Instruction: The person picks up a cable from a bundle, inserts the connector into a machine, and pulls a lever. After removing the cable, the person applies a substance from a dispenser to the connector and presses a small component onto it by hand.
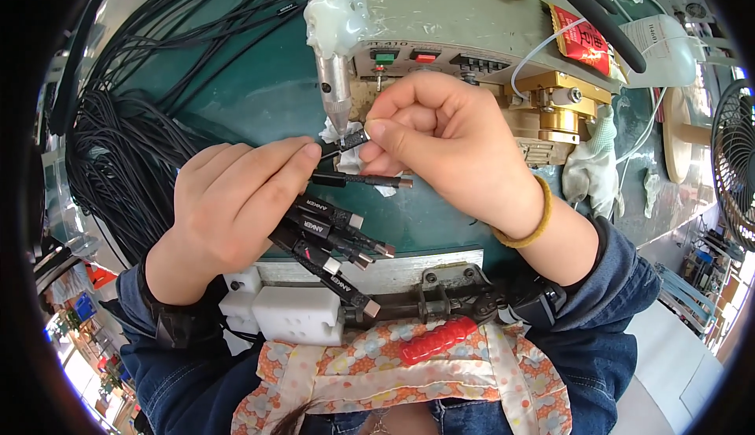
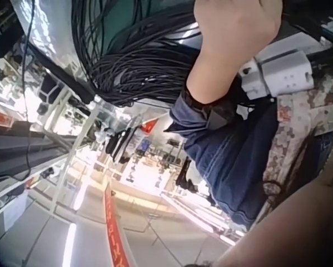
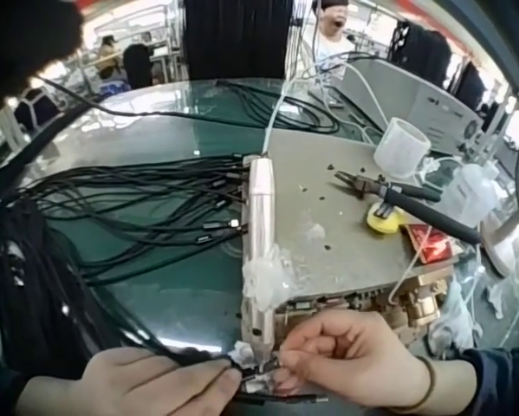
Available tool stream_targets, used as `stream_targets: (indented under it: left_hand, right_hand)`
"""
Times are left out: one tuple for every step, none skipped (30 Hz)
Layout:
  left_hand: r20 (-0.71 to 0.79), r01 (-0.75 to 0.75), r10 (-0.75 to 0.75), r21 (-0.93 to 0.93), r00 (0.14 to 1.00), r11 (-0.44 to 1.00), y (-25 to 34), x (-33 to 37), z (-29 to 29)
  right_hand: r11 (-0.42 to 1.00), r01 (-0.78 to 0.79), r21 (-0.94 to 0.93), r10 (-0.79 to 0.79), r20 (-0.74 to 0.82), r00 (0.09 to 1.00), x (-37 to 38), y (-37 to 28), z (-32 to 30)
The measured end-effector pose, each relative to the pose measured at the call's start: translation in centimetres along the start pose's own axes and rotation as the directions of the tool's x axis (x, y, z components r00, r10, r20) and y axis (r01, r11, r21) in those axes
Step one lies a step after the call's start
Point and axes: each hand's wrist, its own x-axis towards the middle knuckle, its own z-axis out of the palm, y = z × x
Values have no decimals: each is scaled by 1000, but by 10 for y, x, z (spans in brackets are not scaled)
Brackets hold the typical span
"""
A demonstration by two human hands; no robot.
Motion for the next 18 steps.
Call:
stream_targets:
  left_hand:
    - [-20,-1,1,13,1000,1000,0,-1,1]
    - [-20,-1,1,14,1000,1000,-1,-1,1]
    - [-26,-9,9,15,1000,1000,-1,-1,1]
    - [-32,-17,17,17,999,1000,-1,0,1]
    - [-38,-25,26,19,999,1000,-1,0,1]
    - [-38,-25,26,19,999,999,-1,0,0]
    - [-32,-26,26,20,999,999,-1,0,0]
    - [-27,-26,27,20,999,999,-1,-1,0]
    - [-22,-29,29,20,999,999,0,0,0]
    - [-23,-30,30,19,999,999,1,0,-2]
    - [3,-19,19,3,1000,1000,2,2,-5]
    - [29,-7,8,-14,1000,1000,2,4,-7]
    - [54,4,-3,-30,999,1000,3,5,-8]
    - [55,4,-3,-30,998,1000,2,5,-8]
    - [18,-2,2,-27,1000,1000,2,4,-6]
    - [-20,-8,7,-24,1000,1000,1,4,-3]
    - [-58,-14,13,-22,998,1000,0,4,-3]
    - [-57,-15,14,-22,998,1000,0,4,-3]
  right_hand:
    - [1000,-12,0,12,-36,999,0,-1,1]
    - [1000,-13,0,13,-35,999,-1,-2,2]
    - [1000,-8,7,8,-20,1000,-1,-2,2]
    - [1000,-2,13,2,-6,1000,-2,-3,1]
    - [1000,3,20,-3,8,1000,-2,-3,1]
    - [1000,3,19,-3,8,1000,-3,-3,0]
    - [1000,25,-15,-25,30,999,-5,-2,0]
    - [998,48,-49,-45,53,998,-6,-1,-1]
    - [994,72,-83,-66,75,995,-6,0,-2]
    - [994,73,-83,-67,74,995,-6,1,-2]
    - [992,100,-73,-94,81,992,-6,2,-3]
    - [990,126,-63,-121,87,989,-6,3,-3]
    - [987,152,-52,-147,93,985,-7,4,-4]
    - [987,153,-51,-148,93,985,-7,4,-3]
    - [985,168,-50,-163,90,983,-7,4,-2]
    - [982,183,-49,-178,85,980,-8,4,-1]
    - [979,198,-48,-194,81,978,-9,3,-1]
    - [979,198,-47,-194,81,978,-9,2,-1]
